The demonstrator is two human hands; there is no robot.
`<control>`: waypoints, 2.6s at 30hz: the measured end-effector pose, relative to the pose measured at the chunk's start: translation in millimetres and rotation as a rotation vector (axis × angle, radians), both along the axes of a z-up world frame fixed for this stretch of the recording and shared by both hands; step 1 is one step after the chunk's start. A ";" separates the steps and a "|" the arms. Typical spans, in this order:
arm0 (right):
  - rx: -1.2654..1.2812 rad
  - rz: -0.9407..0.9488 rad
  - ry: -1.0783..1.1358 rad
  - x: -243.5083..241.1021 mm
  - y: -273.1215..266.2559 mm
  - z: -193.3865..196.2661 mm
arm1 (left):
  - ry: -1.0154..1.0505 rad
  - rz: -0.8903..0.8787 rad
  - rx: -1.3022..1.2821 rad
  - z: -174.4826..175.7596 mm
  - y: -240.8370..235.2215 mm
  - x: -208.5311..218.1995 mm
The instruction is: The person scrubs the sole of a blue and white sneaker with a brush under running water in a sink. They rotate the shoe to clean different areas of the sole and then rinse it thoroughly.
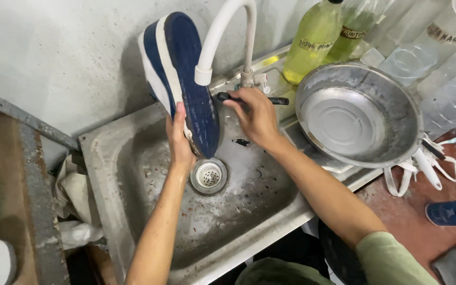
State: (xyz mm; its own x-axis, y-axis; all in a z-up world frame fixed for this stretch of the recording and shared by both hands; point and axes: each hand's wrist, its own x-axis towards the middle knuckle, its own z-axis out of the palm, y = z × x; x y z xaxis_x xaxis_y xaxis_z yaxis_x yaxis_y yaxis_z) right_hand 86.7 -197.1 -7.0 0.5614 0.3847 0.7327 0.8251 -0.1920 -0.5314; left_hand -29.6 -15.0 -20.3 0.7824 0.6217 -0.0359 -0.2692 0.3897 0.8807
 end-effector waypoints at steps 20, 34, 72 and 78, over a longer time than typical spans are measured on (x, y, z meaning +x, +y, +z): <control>0.051 0.081 -0.186 -12.6 1.3 4.8 | -0.156 0.015 -0.345 41.6 -26.8 -9.7; -0.129 -0.072 -0.207 16.1 -10.7 1.4 | -0.103 -0.001 -0.223 54.2 -32.8 -5.1; 0.342 0.209 0.189 -24.4 17.3 9.9 | -0.090 0.133 0.191 -5.7 -22.0 9.0; 0.340 0.223 0.213 4.1 7.0 -8.4 | -0.123 0.203 0.181 37.7 -50.4 12.2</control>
